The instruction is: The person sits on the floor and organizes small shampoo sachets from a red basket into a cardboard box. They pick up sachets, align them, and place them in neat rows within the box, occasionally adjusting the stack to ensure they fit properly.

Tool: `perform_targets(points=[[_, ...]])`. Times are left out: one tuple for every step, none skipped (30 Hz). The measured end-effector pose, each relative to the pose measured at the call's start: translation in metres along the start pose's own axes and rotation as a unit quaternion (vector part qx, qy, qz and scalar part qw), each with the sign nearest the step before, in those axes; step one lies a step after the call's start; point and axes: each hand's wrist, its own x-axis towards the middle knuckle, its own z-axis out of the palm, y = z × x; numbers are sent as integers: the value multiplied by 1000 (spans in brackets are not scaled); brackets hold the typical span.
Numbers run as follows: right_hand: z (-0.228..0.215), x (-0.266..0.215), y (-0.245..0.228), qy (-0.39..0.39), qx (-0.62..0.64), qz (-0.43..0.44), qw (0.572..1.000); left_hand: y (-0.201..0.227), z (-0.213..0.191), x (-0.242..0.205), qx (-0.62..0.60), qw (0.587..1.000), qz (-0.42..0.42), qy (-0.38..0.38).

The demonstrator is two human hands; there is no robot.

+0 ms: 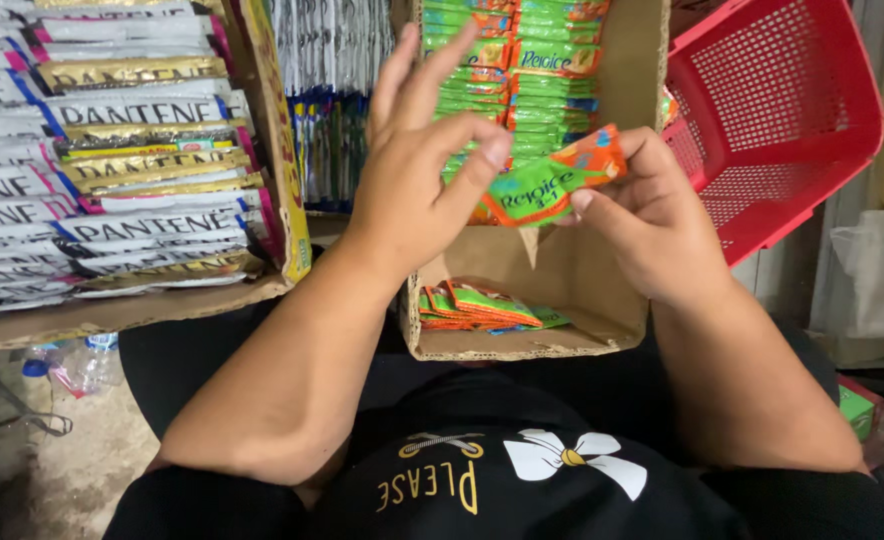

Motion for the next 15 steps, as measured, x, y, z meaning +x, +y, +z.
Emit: perform_targets(points=[[-1, -1, 1, 19, 16, 13, 1000, 2, -2, 1, -3, 1000, 6, -16], [1, -1, 2, 39, 32, 26, 998, 4, -4, 3, -6, 999, 12, -31], [2, -1, 2, 58, 49, 40, 996, 5, -5, 3, -9, 999, 16, -47], [2, 0, 2, 45, 46, 27, 998, 5, -5, 4, -13, 999, 20, -48], [4, 3, 1, 32, 43, 14, 998, 4, -5, 4, -16, 998, 24, -49], [7, 5, -1, 20, 40, 2, 999, 3, -5, 5, -20, 998, 28, -50], [7, 6, -7, 24, -101, -50, 993, 3, -4, 5, -11, 998, 28, -56], [6, 7, -15, 28, -241, -101, 965, 3, -3, 4, -1, 998, 29, -63], [6, 8, -24, 30, -375, -149, 914, 3, -3, 4, 8, 997, 28, -68], [6, 10, -32, 22, -457, -186, 869, 3, -2, 4, 20, 996, 39, -74], [6, 12, -38, 14, -534, -222, 816, 3, -3, 5, 31, 995, 49, -80], [6, 13, -41, 6, -605, -255, 754, 4, -3, 6, 43, 994, 60, -86], [7, 14, -40, -6, -601, -243, 762, 5, -4, 6, 46, 993, 60, -92], [8, 15, -37, -17, -595, -231, 769, 7, -5, 7, 50, 992, 61, -99], [8, 15, -35, -30, -590, -220, 776, 9, -6, 8, 53, 991, 62, -105]])
